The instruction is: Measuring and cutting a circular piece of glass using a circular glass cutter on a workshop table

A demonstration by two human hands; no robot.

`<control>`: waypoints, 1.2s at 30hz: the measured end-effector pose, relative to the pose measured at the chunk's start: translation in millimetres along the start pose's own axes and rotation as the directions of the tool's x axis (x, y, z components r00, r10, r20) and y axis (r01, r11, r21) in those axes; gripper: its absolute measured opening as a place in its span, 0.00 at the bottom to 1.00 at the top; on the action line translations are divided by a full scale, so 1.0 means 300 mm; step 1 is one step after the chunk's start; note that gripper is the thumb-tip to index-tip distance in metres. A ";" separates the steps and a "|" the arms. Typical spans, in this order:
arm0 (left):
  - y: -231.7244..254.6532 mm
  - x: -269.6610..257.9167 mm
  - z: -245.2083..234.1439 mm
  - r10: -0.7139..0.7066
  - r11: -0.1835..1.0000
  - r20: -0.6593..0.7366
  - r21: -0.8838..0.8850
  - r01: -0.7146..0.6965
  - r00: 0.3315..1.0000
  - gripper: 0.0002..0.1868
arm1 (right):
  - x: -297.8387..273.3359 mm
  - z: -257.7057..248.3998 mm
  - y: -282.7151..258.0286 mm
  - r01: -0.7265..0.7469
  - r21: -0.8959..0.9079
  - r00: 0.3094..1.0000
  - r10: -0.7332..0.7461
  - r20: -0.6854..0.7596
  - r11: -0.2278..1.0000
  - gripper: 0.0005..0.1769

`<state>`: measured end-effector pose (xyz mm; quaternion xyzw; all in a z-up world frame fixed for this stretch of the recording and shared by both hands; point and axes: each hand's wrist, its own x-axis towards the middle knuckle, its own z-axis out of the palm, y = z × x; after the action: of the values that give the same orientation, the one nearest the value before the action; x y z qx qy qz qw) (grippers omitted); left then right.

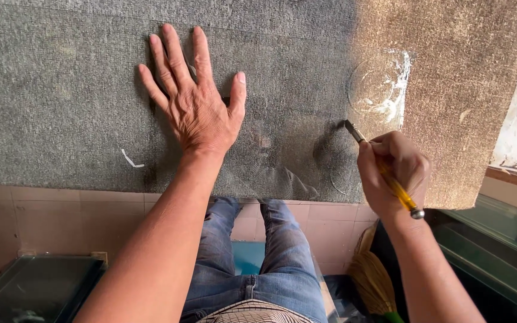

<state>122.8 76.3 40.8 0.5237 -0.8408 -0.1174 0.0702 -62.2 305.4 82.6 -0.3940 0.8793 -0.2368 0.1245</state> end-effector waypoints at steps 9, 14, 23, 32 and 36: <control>-0.001 0.002 0.011 -0.013 1.000 0.008 0.000 0.013 1.000 0.41 | -0.139 0.084 -0.068 -0.216 -0.002 0.964 0.213 -0.157 0.976 0.13; 0.002 -0.001 0.002 -0.006 1.000 0.014 0.016 0.006 1.000 0.41 | -0.189 0.091 -0.115 -0.266 0.055 0.942 0.272 -0.194 0.962 0.14; -0.002 0.001 0.009 -0.012 1.000 0.018 0.025 0.011 1.000 0.42 | -0.276 0.054 -0.141 -0.227 0.114 0.966 0.238 -0.103 0.967 0.16; 0.000 0.001 -0.002 -0.021 1.000 0.043 0.024 0.020 0.999 0.42 | -0.341 -0.030 -0.125 0.153 0.145 0.985 -0.163 0.061 0.977 0.15; -0.007 -0.004 0.015 0.001 1.000 -0.011 -0.014 -0.001 1.000 0.41 | -0.435 -0.079 -0.056 0.069 0.129 0.924 -0.112 0.366 0.989 0.12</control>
<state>124.0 76.9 35.9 0.5235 -0.8398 -0.1203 0.0787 24.8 401.5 115.8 -0.4644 0.8056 -0.2129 0.3001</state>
